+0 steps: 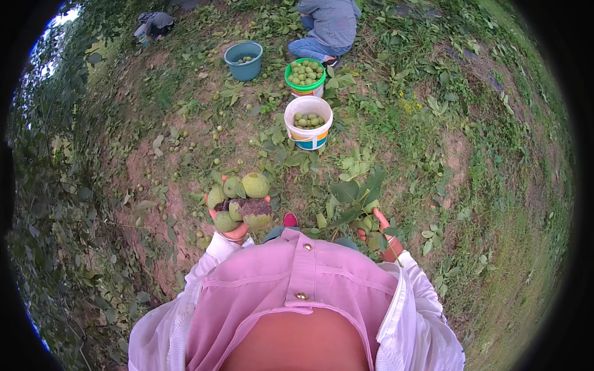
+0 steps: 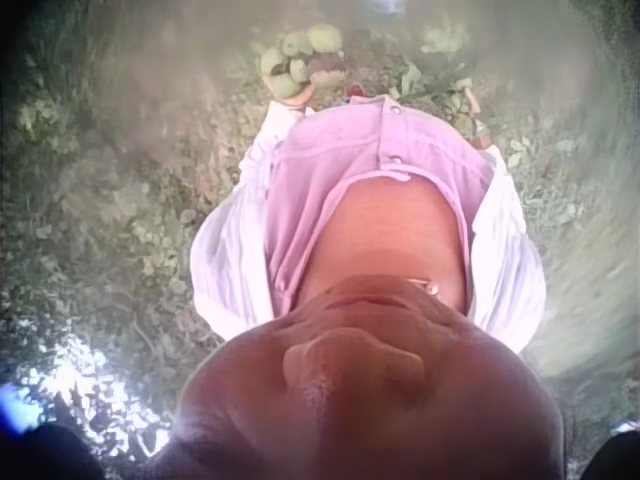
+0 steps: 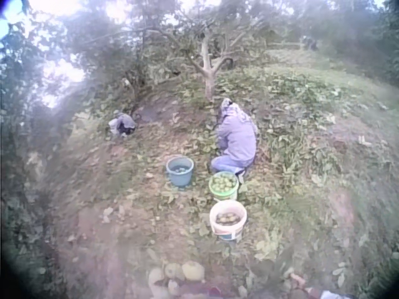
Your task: The person picks up green-husked walnuts from the ground by hand and places them into white and green plastic buckets.
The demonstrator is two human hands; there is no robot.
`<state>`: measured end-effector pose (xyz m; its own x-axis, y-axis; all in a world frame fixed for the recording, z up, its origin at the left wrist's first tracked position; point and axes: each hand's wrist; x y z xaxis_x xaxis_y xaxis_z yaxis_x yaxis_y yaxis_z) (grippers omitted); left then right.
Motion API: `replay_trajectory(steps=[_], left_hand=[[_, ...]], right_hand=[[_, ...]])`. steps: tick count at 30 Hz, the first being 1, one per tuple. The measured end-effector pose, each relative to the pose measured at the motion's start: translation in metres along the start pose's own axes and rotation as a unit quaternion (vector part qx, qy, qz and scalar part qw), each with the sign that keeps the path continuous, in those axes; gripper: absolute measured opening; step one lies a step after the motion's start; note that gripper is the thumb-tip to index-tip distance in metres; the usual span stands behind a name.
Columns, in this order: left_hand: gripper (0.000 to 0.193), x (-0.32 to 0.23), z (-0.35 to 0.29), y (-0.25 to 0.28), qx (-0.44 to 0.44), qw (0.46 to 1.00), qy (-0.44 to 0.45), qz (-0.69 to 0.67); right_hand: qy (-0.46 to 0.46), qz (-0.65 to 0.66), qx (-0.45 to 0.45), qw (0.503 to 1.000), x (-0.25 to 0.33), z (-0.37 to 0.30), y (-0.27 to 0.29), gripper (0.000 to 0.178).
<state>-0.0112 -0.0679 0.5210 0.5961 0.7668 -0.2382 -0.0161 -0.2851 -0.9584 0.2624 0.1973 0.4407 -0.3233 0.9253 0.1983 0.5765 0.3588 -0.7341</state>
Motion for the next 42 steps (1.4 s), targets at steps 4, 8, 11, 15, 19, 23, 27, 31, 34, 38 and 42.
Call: replay_trajectory(steps=[4,8,11,15,19,23,27,31,34,38,42], left_hand=[[0.060,-0.048,0.079,0.016,0.048,0.997,-0.043,0.047],[0.060,-0.084,0.154,0.008,0.021,0.999,-0.030,-0.020],[0.061,-0.113,0.217,0.032,0.023,0.999,-0.035,-0.009],[0.059,-0.139,0.305,0.042,0.027,0.999,-0.030,-0.002],[0.059,-0.167,0.394,0.036,0.004,0.999,-0.039,0.033],[0.061,-0.180,0.486,0.035,0.031,0.999,-0.030,0.001],[0.064,-0.198,0.585,0.039,0.027,0.998,-0.016,-0.056],[0.060,-0.215,0.713,0.039,0.049,0.997,-0.005,-0.064],[0.058,-0.226,0.824,0.041,0.023,0.997,-0.009,-0.070],[0.062,-0.246,0.976,0.065,-0.061,0.997,0.042,-0.002],[0.061,-0.242,1.036,0.114,-0.250,0.948,0.039,0.193]], right_hand=[[-0.015,0.009,-0.001,1.000,0.040,0.069,-0.040,0.051],[-0.034,0.003,-0.005,0.999,0.082,0.128,-0.073,0.050],[-0.061,0.000,-0.004,0.998,0.117,0.186,-0.089,0.050],[-0.084,-0.009,-0.003,0.996,0.182,0.272,-0.108,0.050],[-0.110,-0.017,-0.010,0.994,0.232,0.336,-0.137,0.050],[-0.055,-0.116,-0.090,0.988,0.280,0.360,-0.176,0.048],[-0.009,-0.086,-0.066,0.994,0.316,0.386,-0.184,0.043],[0.044,-0.060,-0.127,0.989,0.338,0.418,-0.204,0.043],[0.087,-0.035,-0.212,0.973,0.341,0.451,-0.229,0.042],[0.075,0.019,-0.314,0.946,0.341,0.501,-0.247,0.040],[0.111,-0.081,-0.276,0.951,0.348,0.549,-0.234,0.049]])
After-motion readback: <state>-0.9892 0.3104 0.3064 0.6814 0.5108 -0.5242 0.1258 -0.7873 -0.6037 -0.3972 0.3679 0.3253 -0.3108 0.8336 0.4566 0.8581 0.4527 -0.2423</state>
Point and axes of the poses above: each hand's wrist, its own z-axis towards the middle knuckle, its own y-axis out of the back of the hand, x = y × z, and after that the axes turned 11 degrees about -y, right-handed
